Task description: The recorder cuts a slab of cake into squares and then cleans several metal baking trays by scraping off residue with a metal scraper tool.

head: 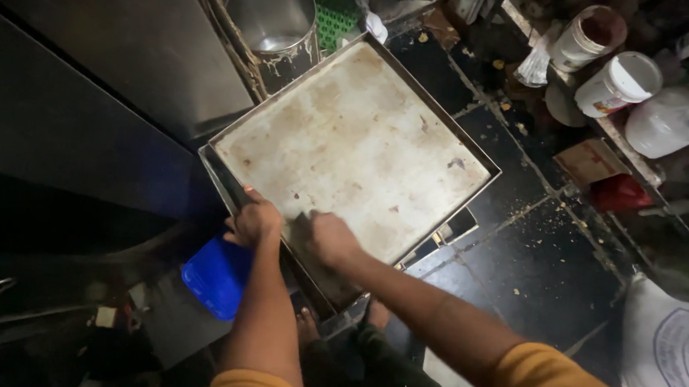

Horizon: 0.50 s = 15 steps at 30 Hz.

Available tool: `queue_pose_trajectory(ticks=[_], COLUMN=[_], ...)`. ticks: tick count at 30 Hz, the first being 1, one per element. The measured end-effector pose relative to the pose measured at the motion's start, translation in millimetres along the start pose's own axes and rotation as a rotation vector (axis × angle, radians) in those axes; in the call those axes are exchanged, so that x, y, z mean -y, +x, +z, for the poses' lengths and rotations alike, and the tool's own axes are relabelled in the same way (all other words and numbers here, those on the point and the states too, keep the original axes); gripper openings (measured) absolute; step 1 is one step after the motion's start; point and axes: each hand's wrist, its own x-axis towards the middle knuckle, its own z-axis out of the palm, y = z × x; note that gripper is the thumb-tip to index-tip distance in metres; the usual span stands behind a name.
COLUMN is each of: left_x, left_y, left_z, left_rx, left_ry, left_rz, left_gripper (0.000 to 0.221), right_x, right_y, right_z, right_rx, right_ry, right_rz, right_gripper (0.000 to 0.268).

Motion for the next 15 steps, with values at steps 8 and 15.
queue_pose_trajectory(ticks=[8, 15], left_x=[1, 6], left_y=[14, 3], left_z=[31, 2], left_rx=[-0.082, -0.031], left_ry=[-0.014, 0.026], left_rz=[-0.06, 0.031], left_gripper=[0.082, 0.083], right_x=[-65, 45], right_y=[-10, -107], right_z=[-2, -1], right_rx=[-0.096, -0.049], right_ry=[-0.329, -0.274], right_rz=[0.018, -0.374], right_gripper=[0.02, 0.092])
